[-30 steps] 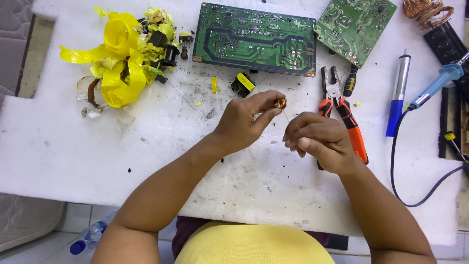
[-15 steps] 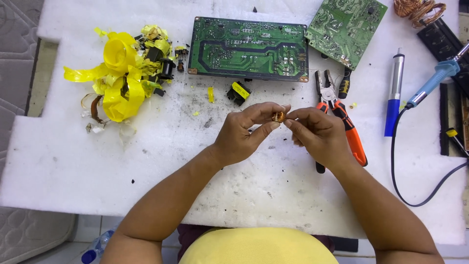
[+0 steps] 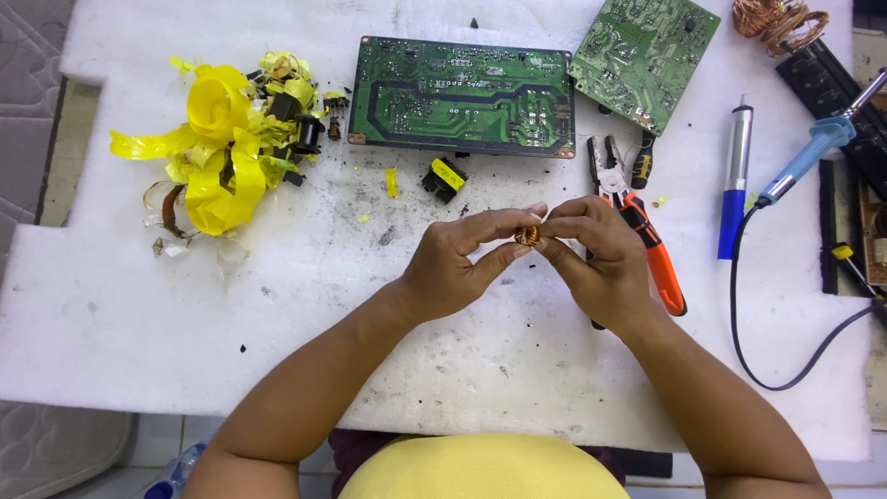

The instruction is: Extracting metal pins from a transformer component using pliers on a repair bench.

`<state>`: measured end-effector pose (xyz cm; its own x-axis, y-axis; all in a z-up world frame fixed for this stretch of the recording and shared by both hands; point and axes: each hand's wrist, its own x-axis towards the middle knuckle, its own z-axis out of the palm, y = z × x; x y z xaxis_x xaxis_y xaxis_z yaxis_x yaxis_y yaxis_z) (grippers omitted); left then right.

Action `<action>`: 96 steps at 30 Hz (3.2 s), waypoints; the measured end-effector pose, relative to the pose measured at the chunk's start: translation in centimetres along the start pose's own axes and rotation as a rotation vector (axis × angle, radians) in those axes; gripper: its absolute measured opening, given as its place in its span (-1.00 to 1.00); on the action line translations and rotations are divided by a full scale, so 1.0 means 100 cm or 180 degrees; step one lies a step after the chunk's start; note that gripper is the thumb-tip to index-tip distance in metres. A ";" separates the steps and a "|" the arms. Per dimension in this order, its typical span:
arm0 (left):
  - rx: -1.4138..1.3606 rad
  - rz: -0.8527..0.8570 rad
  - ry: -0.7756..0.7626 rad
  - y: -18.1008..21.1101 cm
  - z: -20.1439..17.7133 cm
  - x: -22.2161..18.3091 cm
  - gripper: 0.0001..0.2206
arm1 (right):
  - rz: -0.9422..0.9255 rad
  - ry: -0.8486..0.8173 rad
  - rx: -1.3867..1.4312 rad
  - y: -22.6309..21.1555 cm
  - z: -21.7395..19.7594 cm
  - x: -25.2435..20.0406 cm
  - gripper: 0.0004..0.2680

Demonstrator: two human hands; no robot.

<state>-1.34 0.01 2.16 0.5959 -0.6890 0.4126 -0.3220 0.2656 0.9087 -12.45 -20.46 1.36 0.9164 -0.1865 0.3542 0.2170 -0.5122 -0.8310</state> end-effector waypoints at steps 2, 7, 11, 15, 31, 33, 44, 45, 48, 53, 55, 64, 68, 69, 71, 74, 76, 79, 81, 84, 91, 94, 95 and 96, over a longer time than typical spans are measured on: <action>0.0009 -0.0030 0.0029 -0.003 0.001 -0.001 -0.74 | 0.0083 -0.0063 0.0024 -0.009 -0.002 0.005 -0.93; 0.0041 -0.0034 0.0154 0.000 -0.003 0.003 -0.74 | 0.0231 -0.0113 0.0006 -0.016 -0.012 0.018 -0.91; -0.0097 -0.0149 0.0164 -0.001 0.006 0.000 -0.73 | 0.0187 -0.0170 0.0177 -0.015 -0.010 0.016 -0.93; -0.0041 -0.0130 0.0135 -0.004 0.009 -0.001 -0.73 | 0.0316 -0.0181 0.0386 -0.010 -0.003 0.011 -0.92; 0.0292 0.0240 0.0219 -0.001 0.008 -0.004 -0.72 | 0.0461 -0.0244 0.0533 -0.020 -0.006 0.006 -0.91; 0.0574 0.0347 0.0244 0.000 0.005 -0.004 -0.71 | 0.0154 -0.0171 0.0168 -0.024 -0.009 0.009 -0.91; 0.1471 0.0548 0.0345 -0.018 0.002 -0.005 -0.73 | -0.1165 -0.0011 -0.0209 -0.019 0.006 0.005 -0.96; 0.1286 0.0420 0.0366 -0.022 0.002 -0.007 -0.71 | -0.1353 -0.0188 0.0060 -0.022 0.007 0.006 -0.95; 0.0680 0.0172 0.0297 -0.011 -0.003 0.000 -0.77 | -0.1340 -0.0348 0.0332 -0.029 0.008 0.005 -0.92; 0.0615 0.0005 0.0235 -0.012 -0.010 0.003 -0.74 | -0.1038 -0.0413 0.0178 -0.024 0.003 0.004 -0.76; 0.0553 -0.0071 0.0238 -0.014 -0.010 0.002 -0.73 | -0.1001 -0.0395 0.0200 -0.018 -0.001 0.005 -0.69; -0.1413 -0.1253 0.0264 -0.016 -0.014 0.004 -0.68 | -0.0906 -0.0351 0.0374 -0.012 -0.010 0.006 -0.74; -0.1139 -0.1149 0.0188 -0.010 -0.016 0.005 -0.67 | -0.0453 0.0021 -0.0113 -0.011 -0.013 0.012 -0.91; -0.0988 -0.1094 0.0141 -0.007 -0.015 0.004 -0.67 | -0.0352 0.0212 -0.0221 -0.014 -0.013 0.012 -0.93; -0.0826 -0.1020 0.0109 -0.001 -0.011 0.004 -0.68 | -0.0453 0.0294 -0.0345 -0.015 -0.011 0.012 -0.90; -0.0588 -0.0850 0.0041 -0.001 -0.009 0.004 -0.70 | -0.0366 0.0231 -0.0386 -0.015 -0.013 0.013 -0.87; -0.0519 -0.0765 -0.0003 -0.002 -0.008 0.004 -0.70 | -0.0163 0.0091 -0.0305 -0.015 -0.015 0.012 -0.89; -0.0324 -0.0574 0.0070 0.000 -0.008 0.005 -0.70 | 0.0358 -0.0225 0.0163 -0.016 -0.013 0.009 -0.91; -0.0105 -0.0453 0.0115 0.000 -0.008 0.004 -0.70 | 0.0758 -0.0326 0.0461 -0.015 -0.011 0.007 -0.87; -0.0120 -0.0401 0.0180 0.000 -0.008 0.003 -0.69 | 0.1012 -0.0109 0.0487 -0.009 -0.003 0.001 -0.89; -0.0254 -0.0367 0.0132 0.001 -0.006 0.003 -0.70 | 0.0678 -0.0031 0.0702 -0.007 0.001 0.003 -0.92; -0.0200 -0.0340 0.0095 0.002 0.000 -0.001 -0.71 | 0.0530 -0.0023 0.0718 -0.010 0.001 0.004 -0.93; -0.0132 -0.0321 0.0091 0.001 0.002 -0.002 -0.71 | 0.0455 -0.0050 0.0650 -0.011 0.002 0.005 -0.93; -0.0065 -0.0302 0.0087 0.000 0.003 -0.003 -0.71 | 0.0379 -0.0077 0.0581 -0.012 0.003 0.007 -0.93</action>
<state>-1.79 0.00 2.05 0.6430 -0.6931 0.3259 -0.2482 0.2139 0.9448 -11.99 -19.75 2.48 0.9465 -0.2155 0.2403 0.1620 -0.3269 -0.9311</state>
